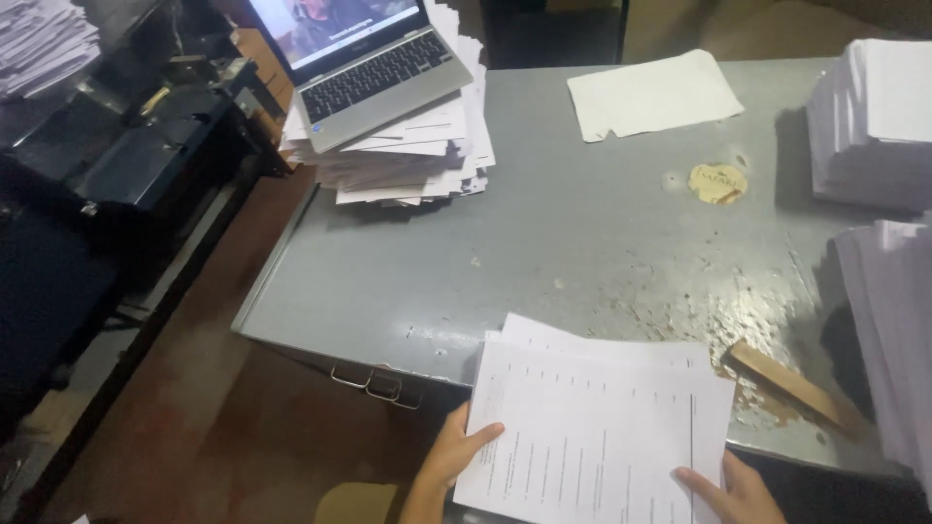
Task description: Sorting, aligning, and stacking printed sheets of paper on a work table in a print shop.
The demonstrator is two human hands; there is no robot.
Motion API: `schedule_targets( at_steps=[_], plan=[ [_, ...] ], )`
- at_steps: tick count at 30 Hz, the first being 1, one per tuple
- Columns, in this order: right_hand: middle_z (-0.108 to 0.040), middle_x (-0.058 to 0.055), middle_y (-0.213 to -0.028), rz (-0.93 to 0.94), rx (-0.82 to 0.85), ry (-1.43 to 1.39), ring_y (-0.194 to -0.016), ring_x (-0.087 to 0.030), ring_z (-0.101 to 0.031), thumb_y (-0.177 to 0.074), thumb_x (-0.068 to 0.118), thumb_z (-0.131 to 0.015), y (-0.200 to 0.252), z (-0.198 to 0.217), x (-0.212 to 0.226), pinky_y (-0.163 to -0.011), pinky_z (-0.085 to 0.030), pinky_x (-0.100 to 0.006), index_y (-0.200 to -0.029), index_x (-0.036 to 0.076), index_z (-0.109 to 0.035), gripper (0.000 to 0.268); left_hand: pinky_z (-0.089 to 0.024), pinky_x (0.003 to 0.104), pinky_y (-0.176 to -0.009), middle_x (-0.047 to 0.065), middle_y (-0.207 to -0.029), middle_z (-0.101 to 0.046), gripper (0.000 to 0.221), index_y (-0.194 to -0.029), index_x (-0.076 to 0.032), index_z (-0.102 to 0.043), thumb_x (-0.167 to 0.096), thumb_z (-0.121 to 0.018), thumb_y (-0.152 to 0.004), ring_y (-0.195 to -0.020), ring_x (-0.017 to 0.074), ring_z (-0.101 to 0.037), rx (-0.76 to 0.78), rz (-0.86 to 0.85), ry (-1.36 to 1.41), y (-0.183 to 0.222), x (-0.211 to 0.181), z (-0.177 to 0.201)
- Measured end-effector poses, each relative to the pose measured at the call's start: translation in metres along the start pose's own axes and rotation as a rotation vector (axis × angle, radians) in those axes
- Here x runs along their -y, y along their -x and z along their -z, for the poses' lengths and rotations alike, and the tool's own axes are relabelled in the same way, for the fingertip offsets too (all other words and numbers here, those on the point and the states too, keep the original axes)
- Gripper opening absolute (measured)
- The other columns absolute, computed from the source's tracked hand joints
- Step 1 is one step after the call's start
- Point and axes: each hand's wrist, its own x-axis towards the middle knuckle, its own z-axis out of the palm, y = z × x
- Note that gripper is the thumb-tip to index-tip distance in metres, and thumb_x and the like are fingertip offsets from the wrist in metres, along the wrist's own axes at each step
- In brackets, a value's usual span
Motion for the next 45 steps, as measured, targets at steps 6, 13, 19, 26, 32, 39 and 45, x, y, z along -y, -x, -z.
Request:
schedule_targets(
  at_steps=[6, 13, 19, 26, 32, 39, 45],
  plan=[
    [-0.087, -0.008, -0.101, 0.394, -0.269, 0.234, -0.086, -0.014, -0.075, -0.081, 0.029, -0.078, 0.014, 0.011, 0.046, -0.077, -0.057, -0.032, -0.108, 0.006, -0.079, 0.036, -0.065, 0.034, -0.088, 0.009, -0.115, -0.082, 0.050, -0.121, -0.006, -0.073, -0.024, -0.083, -0.076, -0.103, 0.0209, -0.079, -0.235, -0.358, -0.197, -0.005, -0.051, -0.010],
    [-0.082, -0.012, -0.095, 0.647, -0.417, 0.108, -0.094, -0.021, -0.073, -0.082, 0.027, -0.080, -0.019, 0.025, 0.117, -0.084, -0.052, -0.035, -0.100, 0.001, -0.083, 0.032, -0.059, 0.034, -0.086, 0.008, -0.105, -0.081, 0.042, -0.111, -0.007, -0.078, -0.015, -0.088, -0.071, -0.099, 0.0225, -0.075, -0.324, -0.568, 0.015, -0.049, -0.096, -0.015],
    [-0.072, -0.019, -0.110, 0.669, -0.335, -0.258, -0.099, -0.027, -0.068, -0.072, -0.005, -0.079, -0.066, 0.029, 0.097, -0.091, -0.054, -0.038, -0.125, -0.003, -0.063, 0.055, -0.058, 0.032, -0.097, 0.008, -0.121, -0.075, 0.080, -0.134, -0.011, -0.061, -0.027, -0.095, -0.064, -0.114, 0.0221, -0.071, -0.262, -0.689, -0.008, -0.062, -0.096, -0.011],
    [-0.075, -0.025, -0.110, 0.505, -0.359, -0.157, -0.099, -0.032, -0.070, -0.071, 0.015, -0.087, -0.070, 0.010, 0.109, -0.085, -0.057, -0.044, -0.119, -0.009, -0.072, 0.056, -0.067, 0.037, -0.093, 0.011, -0.114, -0.077, 0.072, -0.125, -0.008, -0.067, -0.024, -0.095, -0.060, -0.111, 0.0268, -0.074, -0.173, -0.475, 0.070, -0.043, -0.117, -0.026],
    [-0.070, -0.025, -0.126, 0.207, -0.346, -0.151, -0.113, -0.041, -0.066, -0.071, 0.005, -0.088, -0.034, -0.008, 0.157, -0.099, -0.053, -0.050, -0.132, -0.007, -0.066, 0.066, -0.060, 0.040, -0.096, 0.011, -0.115, -0.080, 0.055, -0.116, -0.007, -0.073, -0.016, -0.092, -0.065, -0.109, 0.0280, -0.074, -0.108, -0.455, 0.046, -0.080, -0.087, -0.018],
    [-0.071, -0.022, -0.119, 0.382, -0.421, -0.259, -0.109, -0.035, -0.065, -0.073, 0.012, -0.084, -0.032, -0.015, 0.144, -0.096, -0.052, -0.045, -0.125, -0.006, -0.069, 0.057, -0.060, 0.037, -0.084, 0.009, -0.103, -0.081, 0.040, -0.106, -0.006, -0.077, -0.018, -0.090, -0.070, -0.098, 0.0254, -0.076, -0.274, -0.507, 0.101, -0.078, -0.080, -0.028],
    [-0.080, -0.022, -0.109, 0.180, -0.348, 0.011, -0.098, -0.036, -0.074, -0.069, 0.026, -0.090, -0.074, -0.009, 0.109, -0.085, -0.054, -0.045, -0.118, 0.001, -0.079, 0.056, -0.061, 0.038, -0.087, 0.007, -0.104, -0.083, 0.045, -0.104, -0.010, -0.080, -0.020, -0.094, -0.063, -0.100, 0.0248, -0.077, -0.251, -0.402, -0.070, -0.080, -0.080, -0.024]
  ],
)
